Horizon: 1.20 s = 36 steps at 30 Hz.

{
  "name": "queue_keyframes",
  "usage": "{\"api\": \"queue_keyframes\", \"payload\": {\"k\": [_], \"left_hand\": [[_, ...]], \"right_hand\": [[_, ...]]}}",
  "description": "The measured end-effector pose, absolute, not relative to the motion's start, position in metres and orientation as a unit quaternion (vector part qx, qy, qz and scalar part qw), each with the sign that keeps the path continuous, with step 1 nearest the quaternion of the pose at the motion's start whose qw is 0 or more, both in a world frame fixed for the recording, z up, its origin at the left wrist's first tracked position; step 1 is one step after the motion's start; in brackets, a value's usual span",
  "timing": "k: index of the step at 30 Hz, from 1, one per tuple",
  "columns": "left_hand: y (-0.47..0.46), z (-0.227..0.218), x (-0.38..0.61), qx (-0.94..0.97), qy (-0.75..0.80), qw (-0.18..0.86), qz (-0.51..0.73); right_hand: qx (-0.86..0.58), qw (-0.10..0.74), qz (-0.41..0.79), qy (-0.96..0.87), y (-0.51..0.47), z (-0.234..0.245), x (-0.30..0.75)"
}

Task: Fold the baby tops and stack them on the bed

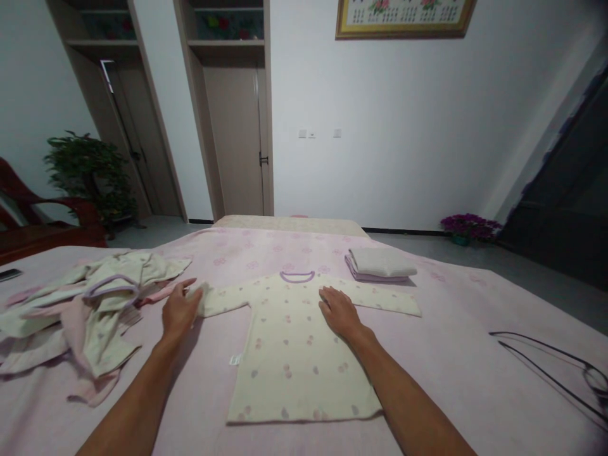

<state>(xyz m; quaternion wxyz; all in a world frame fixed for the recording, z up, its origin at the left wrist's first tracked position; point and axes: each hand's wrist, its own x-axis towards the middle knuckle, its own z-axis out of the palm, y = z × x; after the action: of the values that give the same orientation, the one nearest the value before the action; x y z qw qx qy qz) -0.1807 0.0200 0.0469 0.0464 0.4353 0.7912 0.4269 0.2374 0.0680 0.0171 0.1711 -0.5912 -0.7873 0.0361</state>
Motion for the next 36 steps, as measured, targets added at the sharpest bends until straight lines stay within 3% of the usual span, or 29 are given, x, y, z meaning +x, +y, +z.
{"api": "queue_keyframes", "payload": {"k": [5, 8, 10, 14, 17, 20, 24, 30, 36], "left_hand": [[0.015, 0.052, -0.093, 0.561, 0.645, 0.149, 0.497], [0.007, 0.040, -0.046, 0.633, 0.551, 0.283, 0.464], [0.003, 0.035, -0.030, 0.651, 0.529, 0.315, 0.444], [-0.001, 0.045, -0.046, 0.667, 0.590, 0.223, 0.397], [-0.006, 0.067, -0.077, 0.678, 0.673, 0.153, 0.251], [-0.019, 0.086, -0.097, 0.674, 0.720, 0.129, 0.104], [-0.041, 0.090, -0.094, 0.683, 0.719, 0.131, 0.015], [-0.065, 0.075, -0.072, 0.708, 0.690, 0.150, 0.020], [-0.081, 0.070, -0.069, 0.693, 0.686, 0.210, 0.070]], "right_hand": [[-0.557, 0.279, 0.142, -0.769, 0.060, 0.038, 0.229], [-0.520, 0.269, 0.275, -0.762, 0.051, 0.048, 0.216], [-0.491, 0.242, 0.317, -0.774, 0.044, 0.050, 0.208], [-0.478, 0.218, 0.276, -0.805, 0.036, 0.050, 0.199], [-0.497, 0.172, 0.246, -0.814, 0.038, 0.058, 0.191], [-0.542, 0.125, 0.219, -0.802, 0.044, 0.067, 0.178], [-0.589, 0.121, 0.215, -0.770, 0.050, 0.069, 0.153], [-0.567, 0.187, 0.272, -0.755, 0.056, 0.058, 0.137], [-0.525, 0.355, 0.373, -0.677, 0.079, 0.089, 0.154]]}}
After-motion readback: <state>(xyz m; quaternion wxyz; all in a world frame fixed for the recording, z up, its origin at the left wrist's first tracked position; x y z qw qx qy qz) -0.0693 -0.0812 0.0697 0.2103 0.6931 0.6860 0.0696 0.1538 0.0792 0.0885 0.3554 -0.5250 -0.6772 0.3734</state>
